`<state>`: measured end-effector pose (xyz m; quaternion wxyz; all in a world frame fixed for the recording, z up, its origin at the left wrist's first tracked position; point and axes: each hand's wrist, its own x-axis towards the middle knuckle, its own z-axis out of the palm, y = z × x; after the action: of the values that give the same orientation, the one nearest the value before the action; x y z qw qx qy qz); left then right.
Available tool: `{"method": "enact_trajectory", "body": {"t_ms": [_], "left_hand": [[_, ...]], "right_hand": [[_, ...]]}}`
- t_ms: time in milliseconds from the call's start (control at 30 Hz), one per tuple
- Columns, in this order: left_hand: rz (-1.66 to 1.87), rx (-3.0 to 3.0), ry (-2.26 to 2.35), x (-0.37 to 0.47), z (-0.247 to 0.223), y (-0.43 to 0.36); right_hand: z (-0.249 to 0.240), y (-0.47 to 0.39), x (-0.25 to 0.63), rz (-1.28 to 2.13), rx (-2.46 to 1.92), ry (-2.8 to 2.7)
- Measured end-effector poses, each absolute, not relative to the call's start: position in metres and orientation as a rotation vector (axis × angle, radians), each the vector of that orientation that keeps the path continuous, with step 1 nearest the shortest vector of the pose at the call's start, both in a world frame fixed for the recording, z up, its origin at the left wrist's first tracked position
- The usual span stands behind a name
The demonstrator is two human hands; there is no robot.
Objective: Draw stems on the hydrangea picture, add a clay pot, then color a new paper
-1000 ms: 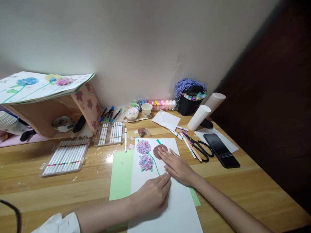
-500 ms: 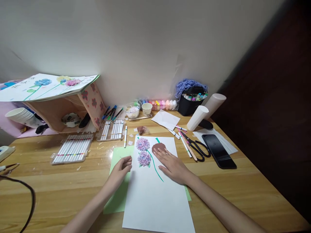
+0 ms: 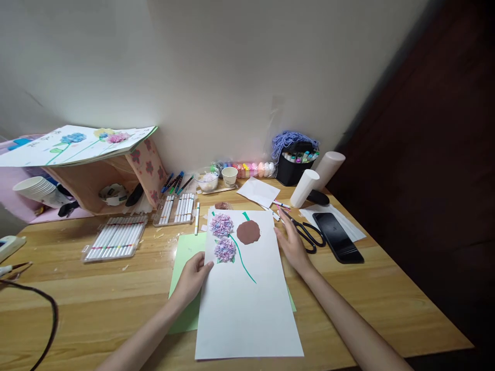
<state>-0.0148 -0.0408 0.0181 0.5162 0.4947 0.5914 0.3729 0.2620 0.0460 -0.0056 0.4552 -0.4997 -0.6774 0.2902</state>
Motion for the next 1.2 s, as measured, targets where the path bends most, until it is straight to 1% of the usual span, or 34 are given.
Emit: {"method": "enact_trajectory", "body": {"t_ms": [67,133,167,233,433,567,667,767,867,1000,1067,1167,1200], "left_hand": [[0.918,1.200,1.383,-0.010,0.019,-0.041],[0.930,1.251,1.354,-0.005,0.021,-0.037],[0.931,1.289,1.346,-0.003,0.023,-0.033],[0.934,1.381,1.340,-0.002,0.028,-0.018],[1.013,1.724,1.414,-0.008,0.044,0.068],[1.016,1.884,1.467,0.001,0.030,0.121],[0.981,1.899,1.489,0.005,0.017,0.140],[0.988,1.848,1.518,0.000,0.018,0.144],[1.017,1.753,1.526,-0.010,0.033,0.138],[0.975,1.627,1.335,-0.008,0.055,0.117],[0.913,1.571,1.195,-0.001,0.061,0.106],[0.839,1.512,1.028,0.011,0.066,0.091],[0.815,1.492,0.971,0.014,0.067,0.087]], "right_hand": [[-0.001,0.051,0.272,1.006,-1.239,-1.459],[0.007,0.052,0.281,1.352,-1.199,-1.407],[0.012,0.052,0.284,1.473,-1.179,-1.394],[0.020,0.050,0.292,1.548,-1.150,-1.315],[0.027,0.059,0.320,1.346,-1.071,-0.993],[0.021,0.064,0.325,1.295,-1.116,-0.985],[0.016,0.066,0.319,1.288,-1.174,-1.036],[0.009,0.068,0.310,1.270,-1.242,-1.093],[-0.002,0.070,0.299,1.229,-1.306,-1.161],[-0.008,0.068,0.286,1.084,-1.415,-1.223],[0.000,0.064,0.280,0.903,-1.468,-1.251],[0.030,0.058,0.265,0.492,-1.433,-1.474],[0.041,0.056,0.257,0.455,-1.378,-1.575]]}}
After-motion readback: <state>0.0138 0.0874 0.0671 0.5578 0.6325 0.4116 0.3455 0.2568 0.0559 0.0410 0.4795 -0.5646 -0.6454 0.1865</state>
